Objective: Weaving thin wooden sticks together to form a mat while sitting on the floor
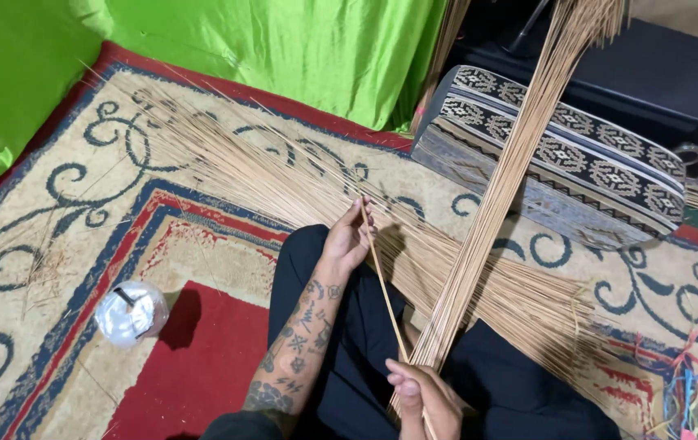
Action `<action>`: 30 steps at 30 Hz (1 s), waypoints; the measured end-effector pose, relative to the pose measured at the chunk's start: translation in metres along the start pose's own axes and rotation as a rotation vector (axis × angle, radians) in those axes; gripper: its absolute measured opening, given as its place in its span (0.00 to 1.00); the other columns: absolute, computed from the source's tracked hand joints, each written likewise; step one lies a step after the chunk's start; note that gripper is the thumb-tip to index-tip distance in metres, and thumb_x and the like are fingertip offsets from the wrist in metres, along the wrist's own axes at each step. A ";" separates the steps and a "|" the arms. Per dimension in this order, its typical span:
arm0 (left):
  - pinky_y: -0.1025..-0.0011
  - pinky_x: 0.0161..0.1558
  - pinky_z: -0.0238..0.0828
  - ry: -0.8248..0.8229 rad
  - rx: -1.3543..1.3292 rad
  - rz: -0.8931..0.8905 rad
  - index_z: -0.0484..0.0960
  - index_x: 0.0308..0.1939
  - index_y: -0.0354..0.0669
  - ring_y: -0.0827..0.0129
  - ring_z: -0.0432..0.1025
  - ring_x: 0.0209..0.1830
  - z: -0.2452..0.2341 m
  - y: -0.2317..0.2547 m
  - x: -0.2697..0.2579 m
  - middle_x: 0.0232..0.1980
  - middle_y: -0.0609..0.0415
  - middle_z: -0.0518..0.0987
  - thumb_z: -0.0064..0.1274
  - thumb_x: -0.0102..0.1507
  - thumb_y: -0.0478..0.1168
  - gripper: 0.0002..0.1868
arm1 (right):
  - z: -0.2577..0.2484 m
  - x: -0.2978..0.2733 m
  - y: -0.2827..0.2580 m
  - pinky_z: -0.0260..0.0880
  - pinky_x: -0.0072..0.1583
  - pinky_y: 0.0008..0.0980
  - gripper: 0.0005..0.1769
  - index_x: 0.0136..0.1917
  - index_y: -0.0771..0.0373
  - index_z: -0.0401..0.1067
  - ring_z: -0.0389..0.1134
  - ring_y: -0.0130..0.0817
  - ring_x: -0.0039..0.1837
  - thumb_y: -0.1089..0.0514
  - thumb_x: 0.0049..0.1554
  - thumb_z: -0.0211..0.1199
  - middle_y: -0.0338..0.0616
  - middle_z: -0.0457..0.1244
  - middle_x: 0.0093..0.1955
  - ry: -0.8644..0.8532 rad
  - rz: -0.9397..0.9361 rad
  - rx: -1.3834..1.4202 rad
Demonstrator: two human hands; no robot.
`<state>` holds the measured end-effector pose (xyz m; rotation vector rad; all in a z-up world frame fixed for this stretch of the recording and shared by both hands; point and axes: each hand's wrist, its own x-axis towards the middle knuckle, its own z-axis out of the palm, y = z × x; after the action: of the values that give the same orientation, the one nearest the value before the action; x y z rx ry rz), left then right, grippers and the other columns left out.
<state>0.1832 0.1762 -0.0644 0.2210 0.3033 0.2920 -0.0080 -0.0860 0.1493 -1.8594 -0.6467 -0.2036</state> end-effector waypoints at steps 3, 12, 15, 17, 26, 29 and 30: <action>0.79 0.24 0.78 0.085 -0.023 0.018 0.80 0.55 0.40 0.76 0.78 0.28 0.007 -0.003 0.003 0.36 0.56 0.83 0.59 0.63 0.53 0.24 | -0.011 -0.018 0.023 0.57 0.31 0.21 0.30 0.46 0.66 0.83 0.68 0.27 0.35 0.40 0.62 0.52 0.45 0.71 0.34 0.080 0.449 0.224; 0.73 0.32 0.75 0.148 -0.036 0.113 0.80 0.50 0.41 0.65 0.80 0.39 -0.025 -0.012 0.028 0.47 0.48 0.85 0.39 0.74 0.49 0.18 | -0.029 -0.028 0.073 0.68 0.45 0.33 0.31 0.46 0.78 0.81 0.70 0.41 0.36 0.44 0.63 0.54 0.55 0.66 0.27 0.218 0.557 0.186; 0.73 0.40 0.80 0.104 0.194 0.051 0.82 0.44 0.36 0.68 0.80 0.35 0.037 0.000 -0.025 0.38 0.49 0.84 0.50 0.70 0.44 0.13 | -0.035 -0.017 0.037 0.73 0.48 0.23 0.23 0.54 0.67 0.82 0.75 0.29 0.40 0.48 0.57 0.60 0.47 0.75 0.33 0.040 0.345 0.107; 0.76 0.40 0.77 -0.073 0.356 0.007 0.83 0.43 0.36 0.64 0.81 0.39 0.045 -0.004 -0.040 0.37 0.49 0.84 0.52 0.69 0.44 0.13 | -0.031 -0.018 0.032 0.74 0.47 0.25 0.24 0.56 0.68 0.80 0.75 0.32 0.40 0.47 0.56 0.61 0.49 0.74 0.36 0.051 0.397 0.157; 0.71 0.49 0.80 0.081 0.276 -0.080 0.80 0.58 0.33 0.65 0.80 0.44 0.027 -0.006 -0.018 0.46 0.48 0.84 0.50 0.68 0.35 0.16 | -0.020 -0.012 0.019 0.74 0.44 0.22 0.25 0.57 0.65 0.80 0.73 0.26 0.37 0.44 0.61 0.54 0.44 0.76 0.37 -0.014 0.350 0.149; 0.76 0.39 0.80 0.157 0.213 -0.113 0.82 0.50 0.39 0.71 0.80 0.37 0.019 -0.008 -0.015 0.41 0.52 0.85 0.55 0.66 0.39 0.11 | -0.015 -0.013 0.014 0.76 0.48 0.24 0.26 0.55 0.63 0.81 0.75 0.26 0.39 0.42 0.59 0.56 0.43 0.76 0.37 -0.036 0.395 0.136; 0.78 0.34 0.81 0.085 0.225 -0.148 0.82 0.43 0.43 0.73 0.81 0.32 0.024 -0.008 -0.018 0.37 0.53 0.85 0.62 0.63 0.40 0.08 | -0.014 -0.013 0.010 0.77 0.47 0.25 0.26 0.55 0.63 0.81 0.75 0.28 0.40 0.42 0.57 0.58 0.43 0.76 0.36 -0.015 0.407 0.140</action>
<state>0.1767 0.1593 -0.0399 0.4066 0.4348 0.1206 -0.0109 -0.1055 0.1407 -1.8148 -0.2736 0.1188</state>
